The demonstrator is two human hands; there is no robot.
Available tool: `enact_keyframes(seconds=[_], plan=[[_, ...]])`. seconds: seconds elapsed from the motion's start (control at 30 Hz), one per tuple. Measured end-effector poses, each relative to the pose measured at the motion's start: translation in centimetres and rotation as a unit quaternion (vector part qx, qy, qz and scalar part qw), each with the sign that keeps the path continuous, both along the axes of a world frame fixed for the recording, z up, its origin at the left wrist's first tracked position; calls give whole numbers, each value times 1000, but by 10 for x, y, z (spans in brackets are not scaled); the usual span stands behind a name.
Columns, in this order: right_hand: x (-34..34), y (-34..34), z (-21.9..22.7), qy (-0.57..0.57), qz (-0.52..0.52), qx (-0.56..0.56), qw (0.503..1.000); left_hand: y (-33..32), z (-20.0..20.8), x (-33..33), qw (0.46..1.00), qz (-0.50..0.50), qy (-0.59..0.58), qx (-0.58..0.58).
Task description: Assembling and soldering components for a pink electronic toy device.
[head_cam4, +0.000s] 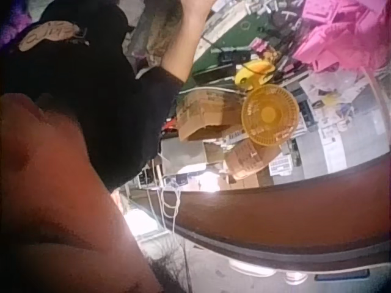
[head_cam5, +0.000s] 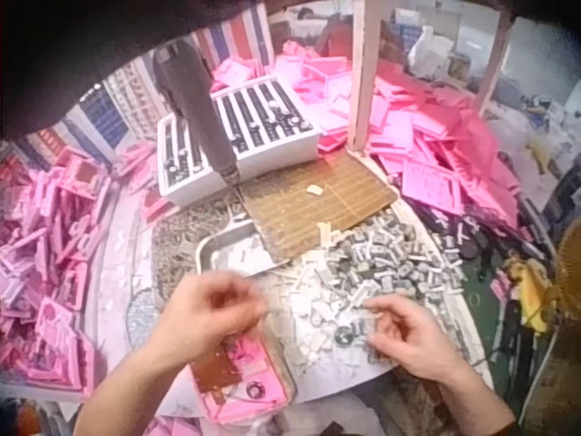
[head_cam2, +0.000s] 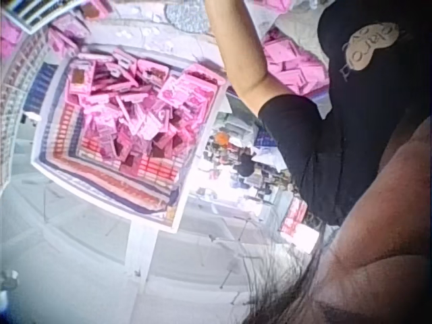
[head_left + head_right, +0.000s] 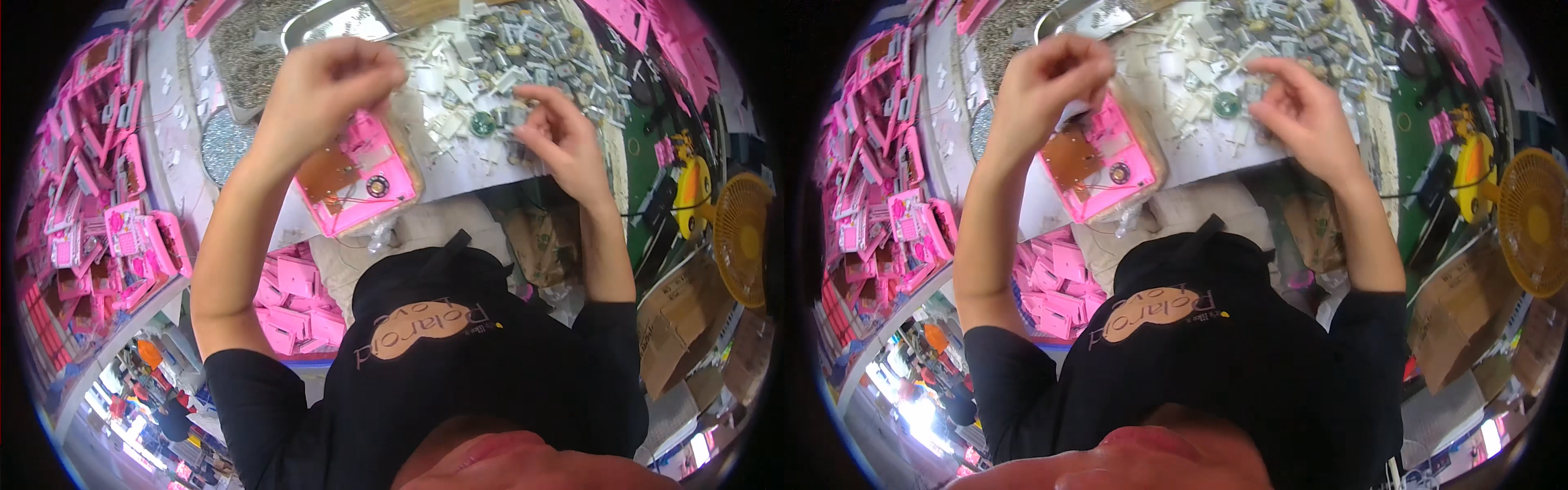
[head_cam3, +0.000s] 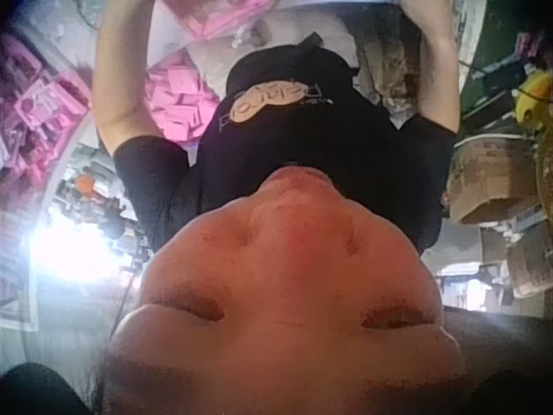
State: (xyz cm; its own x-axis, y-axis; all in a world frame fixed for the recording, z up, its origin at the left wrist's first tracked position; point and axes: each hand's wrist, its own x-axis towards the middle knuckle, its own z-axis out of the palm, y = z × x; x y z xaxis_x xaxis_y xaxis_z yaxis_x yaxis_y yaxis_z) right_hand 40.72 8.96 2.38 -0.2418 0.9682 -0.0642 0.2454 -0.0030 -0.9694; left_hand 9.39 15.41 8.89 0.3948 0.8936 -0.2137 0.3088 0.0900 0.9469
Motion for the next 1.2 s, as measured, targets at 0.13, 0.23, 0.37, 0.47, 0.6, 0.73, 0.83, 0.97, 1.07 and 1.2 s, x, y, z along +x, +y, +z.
enact_keyframes(seconds=[0.13, 0.23, 0.37, 0.47, 0.6, 0.73, 0.83, 0.97, 1.07, 1.2], plan=[[-5, 11, -10, -231, 53, 103, 966, -67, -5, -13, 987, 39, -100, -118], [-11, 14, -9, -284, 93, 121, 947, -102, -21, -16, 971, 78, -181, -137], [-15, 19, -16, -331, 128, 202, 913, -131, -40, -16, 954, 112, -230, -159], [-19, 23, -17, -368, 148, 220, 891, -146, -50, -9, 950, 142, -233, -155], [-27, 22, 3, -302, 121, 90, 941, -151, -57, 2, 965, 174, -172, -94], [-61, -11, 12, 50, 82, -80, 992, -153, -55, 3, 970, 196, -129, -56], [-91, -32, 15, 210, 102, -224, 946, -153, -60, 0, 974, 180, -133, -41], [-100, -32, -8, 294, 67, -259, 918, -150, -64, -4, 968, 214, -131, -17], [-85, -21, -14, 320, -7, -225, 920, -146, -69, -13, 962, 253, -87, 52], [-72, -12, -23, 361, -61, -175, 914, -137, -75, -28, 961, 235, 25, 142]])
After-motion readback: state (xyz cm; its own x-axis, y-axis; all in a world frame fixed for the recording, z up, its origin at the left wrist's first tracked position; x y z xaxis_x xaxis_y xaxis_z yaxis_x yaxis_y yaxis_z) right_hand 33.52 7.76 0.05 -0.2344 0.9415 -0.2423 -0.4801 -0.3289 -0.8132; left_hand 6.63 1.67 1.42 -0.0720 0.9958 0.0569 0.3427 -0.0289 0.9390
